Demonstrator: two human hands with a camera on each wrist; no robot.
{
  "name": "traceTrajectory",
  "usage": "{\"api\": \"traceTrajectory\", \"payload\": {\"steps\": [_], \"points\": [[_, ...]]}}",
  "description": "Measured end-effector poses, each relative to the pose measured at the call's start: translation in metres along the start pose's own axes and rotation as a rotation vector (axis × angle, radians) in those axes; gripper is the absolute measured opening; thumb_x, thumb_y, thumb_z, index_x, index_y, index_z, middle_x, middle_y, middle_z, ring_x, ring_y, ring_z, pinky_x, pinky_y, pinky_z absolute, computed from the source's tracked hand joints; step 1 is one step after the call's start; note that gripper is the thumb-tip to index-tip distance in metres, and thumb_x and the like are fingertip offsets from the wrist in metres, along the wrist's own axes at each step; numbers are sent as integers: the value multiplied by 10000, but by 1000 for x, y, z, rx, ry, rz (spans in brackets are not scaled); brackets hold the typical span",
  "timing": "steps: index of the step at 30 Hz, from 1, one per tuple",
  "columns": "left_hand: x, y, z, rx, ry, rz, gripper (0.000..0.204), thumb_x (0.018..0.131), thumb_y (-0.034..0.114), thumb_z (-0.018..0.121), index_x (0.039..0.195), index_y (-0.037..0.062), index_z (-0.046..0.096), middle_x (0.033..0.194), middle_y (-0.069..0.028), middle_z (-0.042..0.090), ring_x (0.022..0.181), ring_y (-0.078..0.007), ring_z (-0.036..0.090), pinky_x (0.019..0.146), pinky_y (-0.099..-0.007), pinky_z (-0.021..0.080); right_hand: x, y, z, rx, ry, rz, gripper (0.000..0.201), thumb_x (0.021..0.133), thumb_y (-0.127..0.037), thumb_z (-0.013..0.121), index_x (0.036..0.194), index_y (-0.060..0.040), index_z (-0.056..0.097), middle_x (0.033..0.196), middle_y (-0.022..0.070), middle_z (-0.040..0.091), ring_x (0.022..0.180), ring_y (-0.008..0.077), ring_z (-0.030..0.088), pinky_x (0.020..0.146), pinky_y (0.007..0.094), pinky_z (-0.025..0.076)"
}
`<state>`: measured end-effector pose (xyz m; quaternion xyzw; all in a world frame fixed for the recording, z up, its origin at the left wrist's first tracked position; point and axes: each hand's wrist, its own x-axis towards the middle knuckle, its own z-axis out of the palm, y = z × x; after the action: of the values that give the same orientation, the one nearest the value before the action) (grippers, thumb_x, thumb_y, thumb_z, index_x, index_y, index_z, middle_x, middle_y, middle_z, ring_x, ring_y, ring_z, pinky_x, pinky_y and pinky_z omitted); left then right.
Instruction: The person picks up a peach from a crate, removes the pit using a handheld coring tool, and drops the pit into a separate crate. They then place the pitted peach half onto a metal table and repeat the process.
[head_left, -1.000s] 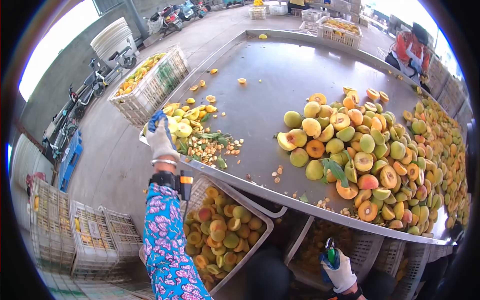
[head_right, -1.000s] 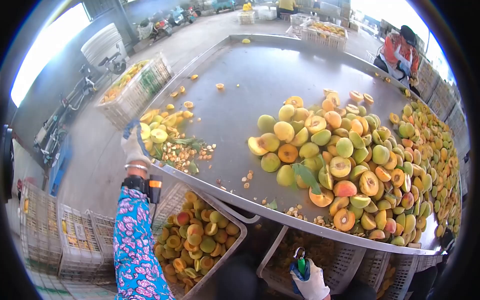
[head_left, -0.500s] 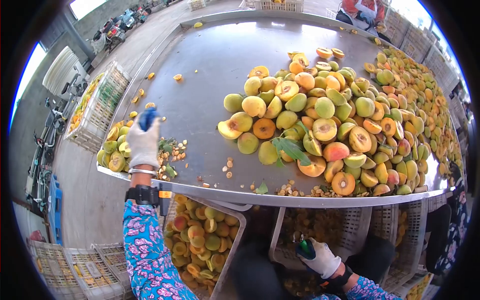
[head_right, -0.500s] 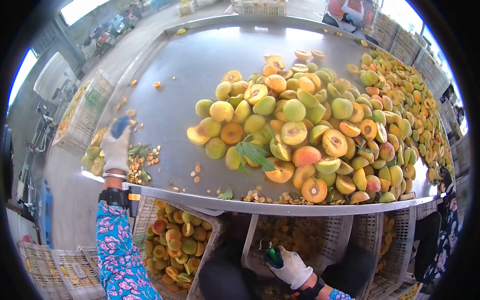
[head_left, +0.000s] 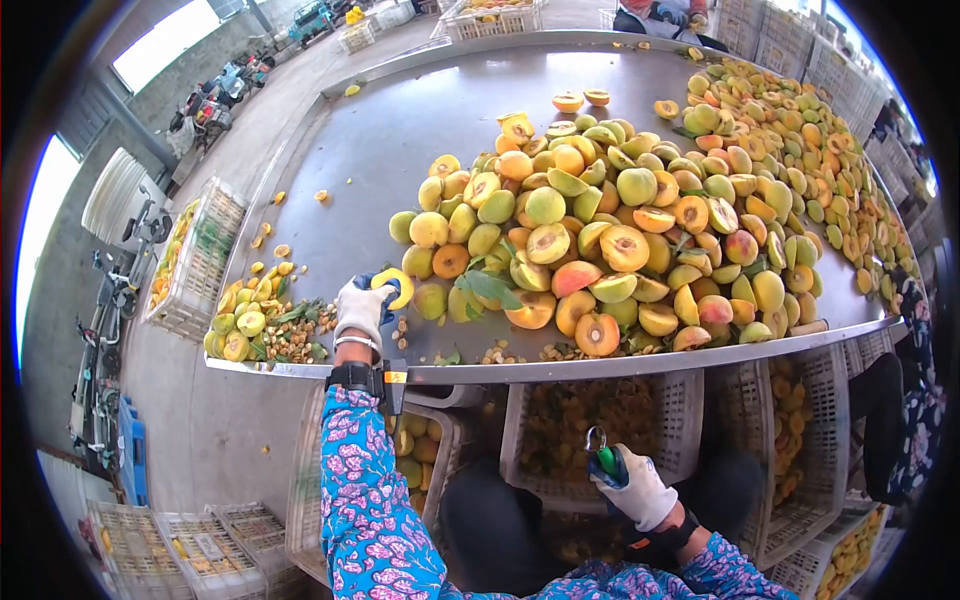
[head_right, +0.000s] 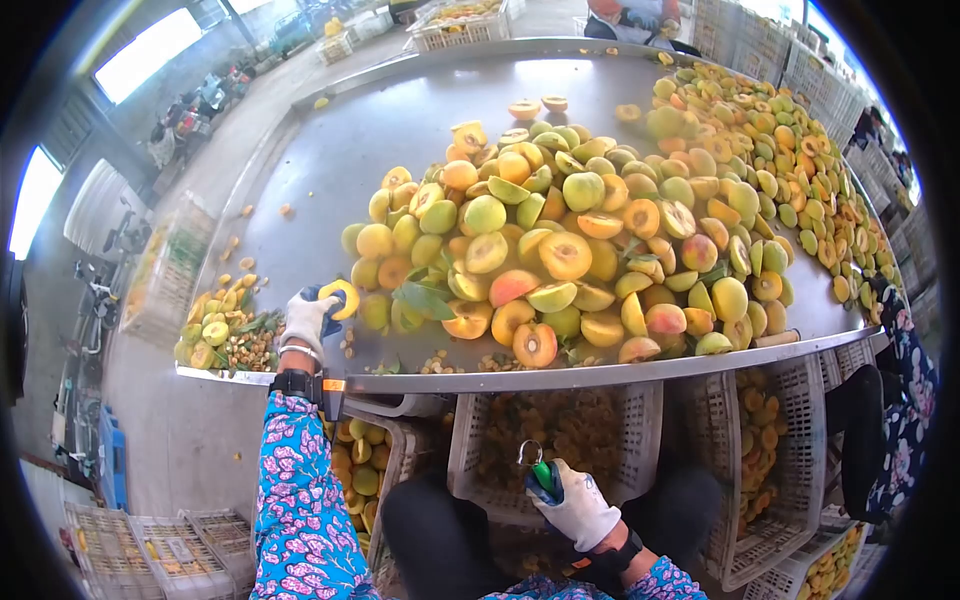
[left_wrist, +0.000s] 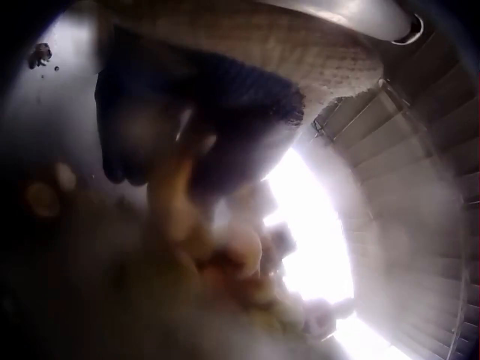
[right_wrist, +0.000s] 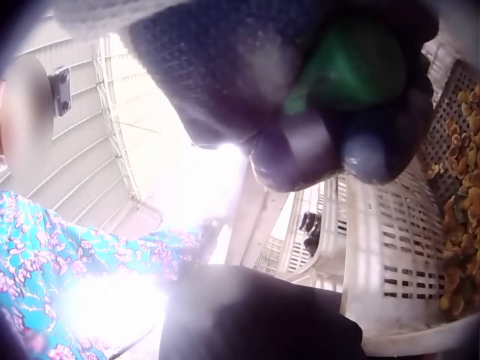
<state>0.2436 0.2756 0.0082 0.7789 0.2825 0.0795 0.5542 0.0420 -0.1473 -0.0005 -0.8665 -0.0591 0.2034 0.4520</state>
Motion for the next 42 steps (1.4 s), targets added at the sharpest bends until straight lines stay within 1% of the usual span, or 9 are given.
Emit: {"api": "traceTrajectory", "payload": {"steps": [3,7,12,15,19,24,27,33,42], "points": [[-70,29,-20,-661,-221,-50,215,839,131,657,1039,68,613,883,-73,655,790,-218,650,659,-336,571,-5,-1,-3,83,45,-36,265,788,-200,696,925,-21,558,768,207,641,759,396,633,630,421,498],[-132,4,-3,-1545,-524,-115,347,885,326,605,1131,81,604,1067,-97,656,963,-259,640,841,-418,540,-6,-13,-3,158,57,-62,232,792,-162,693,911,-12,562,761,180,633,720,352,640,617,382,486],[-231,-4,47,-1869,-368,-258,448,900,398,545,1160,37,599,1150,-138,631,1142,-323,553,986,-486,432,-9,-38,9,174,19,-123,240,788,-166,702,922,-20,565,794,181,635,749,359,632,649,376,483],[-250,11,50,-1696,-304,-279,467,921,436,506,1186,57,577,1188,-131,601,1161,-309,531,991,-481,425,-9,-56,6,153,70,-156,237,784,-153,705,928,-25,566,779,181,631,735,361,630,640,377,483],[-264,9,54,-1537,-428,-294,511,944,488,434,1194,62,566,1202,-126,587,1159,-310,527,983,-494,426,-9,-89,-3,85,101,-231,253,790,-162,697,934,-10,555,761,193,630,740,376,630,608,391,484],[-274,6,68,-1380,-296,-213,533,955,516,390,1114,44,580,1077,-135,622,1034,-325,587,882,-505,488,-11,-103,16,-227,27,-332,309,838,-290,625,911,-21,493,713,181,622,683,367,624,591,438,489],[-274,1,67,-1351,-399,-129,487,952,497,414,1128,70,567,1071,-107,612,1006,-295,594,873,-477,481,-6,-103,27,-322,-29,-257,313,803,-220,674,982,-34,498,740,183,623,700,371,627,593,423,494],[-287,19,73,-1152,-232,-122,526,956,483,428,1025,-17,577,912,-153,641,828,-264,645,754,-399,555,-1,-98,34,-394,12,-311,302,809,-232,655,946,-20,489,725,185,625,686,371,627,570,432,489],[-291,19,76,-661,-123,164,393,937,342,550,838,-29,633,713,-120,653,587,-204,628,558,-287,520,1,-78,42,-148,-160,-242,304,839,-229,634,941,26,502,702,191,624,653,363,630,569,433,483]]}}
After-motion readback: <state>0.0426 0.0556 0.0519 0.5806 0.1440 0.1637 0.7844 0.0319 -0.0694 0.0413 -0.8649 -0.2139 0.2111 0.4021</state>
